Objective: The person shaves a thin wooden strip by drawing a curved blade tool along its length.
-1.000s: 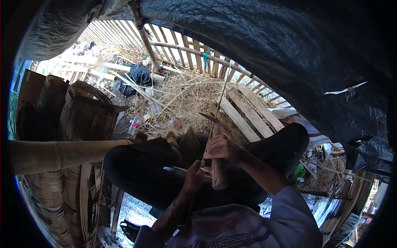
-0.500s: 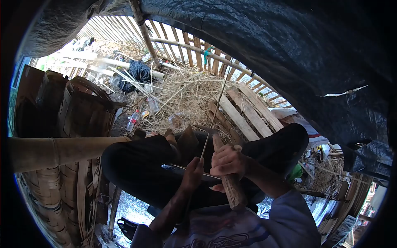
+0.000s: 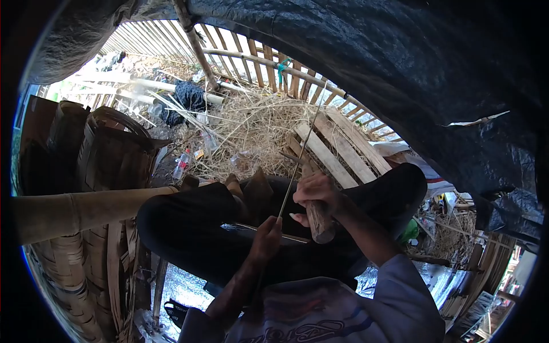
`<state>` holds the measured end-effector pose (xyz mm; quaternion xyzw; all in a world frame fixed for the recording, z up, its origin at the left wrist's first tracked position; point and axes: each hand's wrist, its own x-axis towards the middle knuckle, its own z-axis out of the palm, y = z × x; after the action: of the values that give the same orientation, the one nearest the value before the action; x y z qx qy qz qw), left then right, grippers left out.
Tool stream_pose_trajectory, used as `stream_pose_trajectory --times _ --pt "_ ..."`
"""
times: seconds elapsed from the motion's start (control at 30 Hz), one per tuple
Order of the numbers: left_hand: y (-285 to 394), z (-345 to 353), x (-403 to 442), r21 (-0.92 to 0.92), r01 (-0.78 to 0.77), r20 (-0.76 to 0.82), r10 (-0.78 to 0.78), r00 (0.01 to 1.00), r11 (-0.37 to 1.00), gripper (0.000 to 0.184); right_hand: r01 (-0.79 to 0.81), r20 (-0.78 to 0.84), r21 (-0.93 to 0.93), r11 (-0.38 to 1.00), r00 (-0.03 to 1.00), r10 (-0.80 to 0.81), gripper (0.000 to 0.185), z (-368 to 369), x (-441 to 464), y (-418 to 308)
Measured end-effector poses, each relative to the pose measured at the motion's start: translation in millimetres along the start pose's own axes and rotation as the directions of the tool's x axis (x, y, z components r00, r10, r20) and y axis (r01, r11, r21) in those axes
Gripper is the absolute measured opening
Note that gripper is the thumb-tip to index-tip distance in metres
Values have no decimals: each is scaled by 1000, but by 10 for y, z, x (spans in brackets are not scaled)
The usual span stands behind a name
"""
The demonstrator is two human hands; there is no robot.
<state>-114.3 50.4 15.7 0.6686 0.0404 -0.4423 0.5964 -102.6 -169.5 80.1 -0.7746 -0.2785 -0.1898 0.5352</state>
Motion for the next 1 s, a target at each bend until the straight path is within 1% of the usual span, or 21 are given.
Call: stream_pose_trajectory --times 0.07,0.1,0.13,0.17,0.23,0.27,0.3,0.33,0.37,0.43,0.5,0.53,0.6,0.63,0.7,0.73,0.8,0.83,0.87,0.93,1.0 --pt "-58 -37 28 -12 -4 6 4 1000 1000 26 -34 -59 30 999 998 36 26 -15 1 10" --pt "1 -34 25 -65 -29 -6 29 1000 997 26 -31 -56 29 999 998 32 26 -25 46 -56" --pt "32 -30 3 -120 -49 -22 47 999 992 26 11 -66 85 996 998 -5 26 -21 97 -200" --pt "53 -30 -7 -124 -46 -27 43 999 991 26 52 -81 141 989 996 -41 25 -12 121 -276" --pt "95 -36 5 -161 21 2 -20 1000 987 24 39 -64 169 985 998 -28 25 9 80 -196" --pt "79 -35 -6 -158 25 6 -24 1000 987 24 20 -53 190 982 999 -11 25 23 27 -150" --pt "63 -29 -4 -203 42 19 -39 999 978 23 -30 -77 125 992 996 40 25 24 -26 -73" --pt "60 -26 12 -246 55 30 -49 998 968 22 -29 -81 117 993 996 38 25 -2 -26 -45" --pt "48 -35 -4 -241 58 35 -51 998 969 22 -44 -83 108 993 995 53 25 -6 -29 -36" --pt "65 -56 -4 -300 45 36 -36 999 953 21 -49 -82 97 994 995 57 25 -14 31 -62" --pt "103 -40 -24 -283 23 16 -19 1000 959 20 46 -36 86 995 998 -43 24 26 64 -166" --pt "127 -41 -23 -264 2 0 -2 1000 964 20 51 -36 89 995 998 -48 24 58 65 -169" --pt "104 -67 2 -266 -3 -23 -3 1000 964 20 134 -35 96 986 991 -131 24 95 40 -191" --pt "84 -63 19 -268 -7 -39 -4 999 963 20 131 -34 93 987 991 -128 24 89 0 -139" --pt "42 -52 19 -235 -7 -31 0 1000 972 20 -68 -57 112 991 996 75 25 59 -46 -2" --pt "45 -59 31 -197 -8 -29 3 1000 980 20 -64 -61 104 992 996 71 25 53 -37 -1" --pt "94 -61 7 -216 -15 -28 9 1000 976 20 53 -55 100 994 997 -47 26 72 16 -44" --pt "118 -53 -13 -242 -17 -32 9 999 970 20 89 -27 45 995 996 -87 27 74 54 -120" --pt "119 -47 -3 -242 -21 -38 13 999 970 20 94 -26 48 994 995 -93 27 73 84 -176" --pt "102 -50 5 -225 -75 -66 61 996 971 20 195 28 116 974 980 -199 21 98 97 -260" --pt "43 -57 34 -212 -81 -62 70 996 974 20 196 39 101 975 979 -201 22 114 71 -209"
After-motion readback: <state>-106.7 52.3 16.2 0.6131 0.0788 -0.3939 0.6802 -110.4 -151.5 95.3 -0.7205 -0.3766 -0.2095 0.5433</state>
